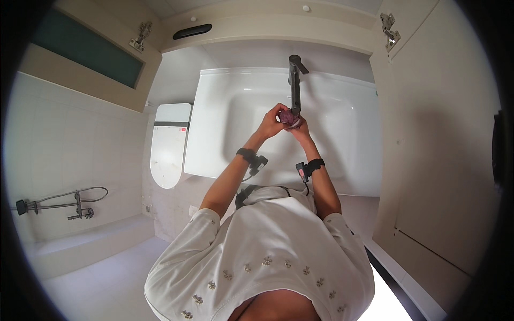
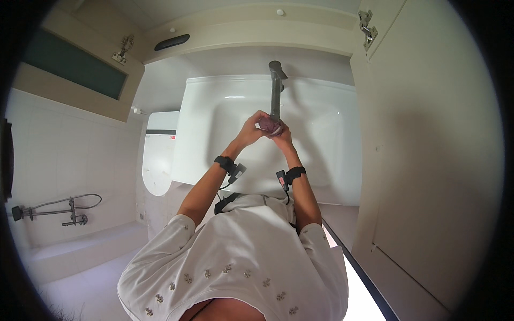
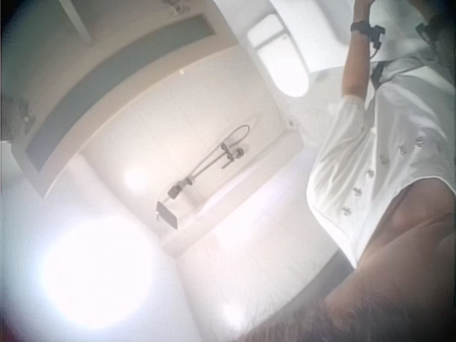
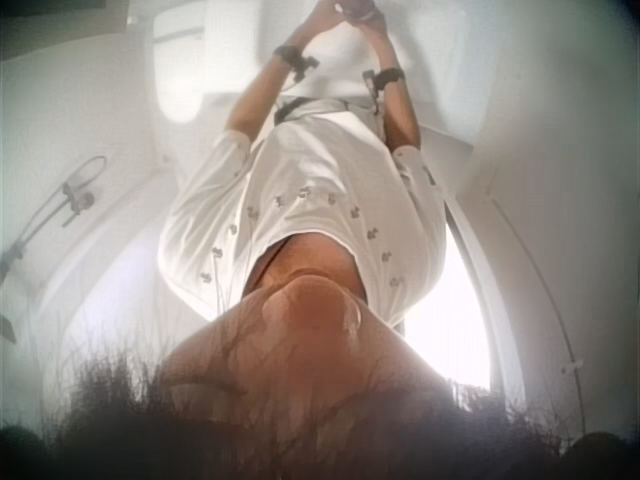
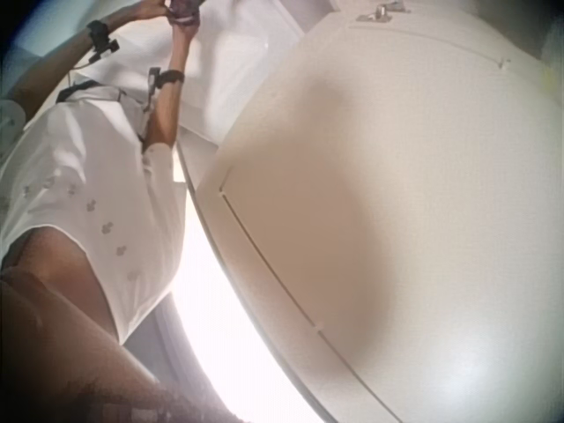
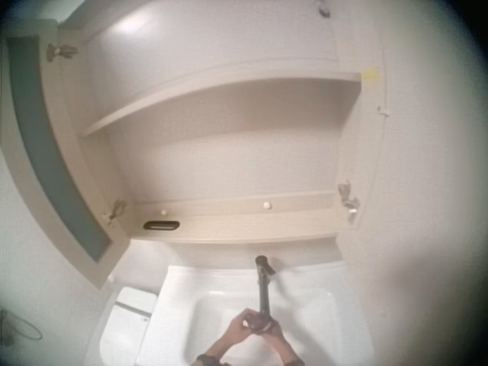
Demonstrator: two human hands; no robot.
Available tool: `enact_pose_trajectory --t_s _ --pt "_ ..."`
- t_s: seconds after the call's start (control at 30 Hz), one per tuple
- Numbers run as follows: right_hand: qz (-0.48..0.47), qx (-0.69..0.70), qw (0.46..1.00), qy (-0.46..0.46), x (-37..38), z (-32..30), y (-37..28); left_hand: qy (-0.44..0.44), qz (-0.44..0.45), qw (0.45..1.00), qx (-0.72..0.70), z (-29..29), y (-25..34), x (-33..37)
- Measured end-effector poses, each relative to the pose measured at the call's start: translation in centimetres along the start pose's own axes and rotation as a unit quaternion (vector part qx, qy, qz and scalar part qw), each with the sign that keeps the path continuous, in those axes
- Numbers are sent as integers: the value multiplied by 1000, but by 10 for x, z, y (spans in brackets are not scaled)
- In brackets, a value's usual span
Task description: The person wipes the exterior and interior surfaces of a bathroom sink and a faucet with a cloth.
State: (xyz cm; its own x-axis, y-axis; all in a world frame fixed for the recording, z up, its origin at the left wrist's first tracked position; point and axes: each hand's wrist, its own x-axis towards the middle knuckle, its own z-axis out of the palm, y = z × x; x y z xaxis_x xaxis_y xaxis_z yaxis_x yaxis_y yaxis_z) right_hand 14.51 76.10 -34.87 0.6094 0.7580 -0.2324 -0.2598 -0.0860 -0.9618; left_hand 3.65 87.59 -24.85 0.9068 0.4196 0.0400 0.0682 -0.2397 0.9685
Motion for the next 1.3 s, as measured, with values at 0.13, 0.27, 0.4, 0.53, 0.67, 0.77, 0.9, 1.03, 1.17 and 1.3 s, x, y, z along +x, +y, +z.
enact_pose_trajectory --t_s 0.13,0.27,0.4,0.53,0.67,0.77,0.9,1.03,1.17,1.3 --pt "0 20 1000 1 0 3 -7 16 6 1000 -3 -1 -2 3" --pt "-18 -32 999 18 6 -3 3 20 29 999 7 2 -2 5" --pt "-46 -44 997 37 13 -10 17 4 33 999 8 3 0 7" --pt "-61 -76 994 43 5 -8 3 11 13 1000 -7 2 4 4" --pt "-60 -118 990 53 -2 -8 -14 -1 -10 1000 -25 1 4 4" --pt "-78 -125 986 77 -3 -6 -17 -22 -30 999 -16 -1 3 6" --pt "-102 -134 980 104 -2 -7 -18 -11 -15 999 -33 0 8 6" --pt "-110 -125 980 109 -4 -6 -23 -13 -26 998 -49 -1 12 6" --pt "-106 -149 978 100 -2 -9 -22 -21 -38 998 -55 -1 14 7" --pt "-65 -69 995 -18 -3 -13 -19 -14 -44 995 -87 1 3 2"
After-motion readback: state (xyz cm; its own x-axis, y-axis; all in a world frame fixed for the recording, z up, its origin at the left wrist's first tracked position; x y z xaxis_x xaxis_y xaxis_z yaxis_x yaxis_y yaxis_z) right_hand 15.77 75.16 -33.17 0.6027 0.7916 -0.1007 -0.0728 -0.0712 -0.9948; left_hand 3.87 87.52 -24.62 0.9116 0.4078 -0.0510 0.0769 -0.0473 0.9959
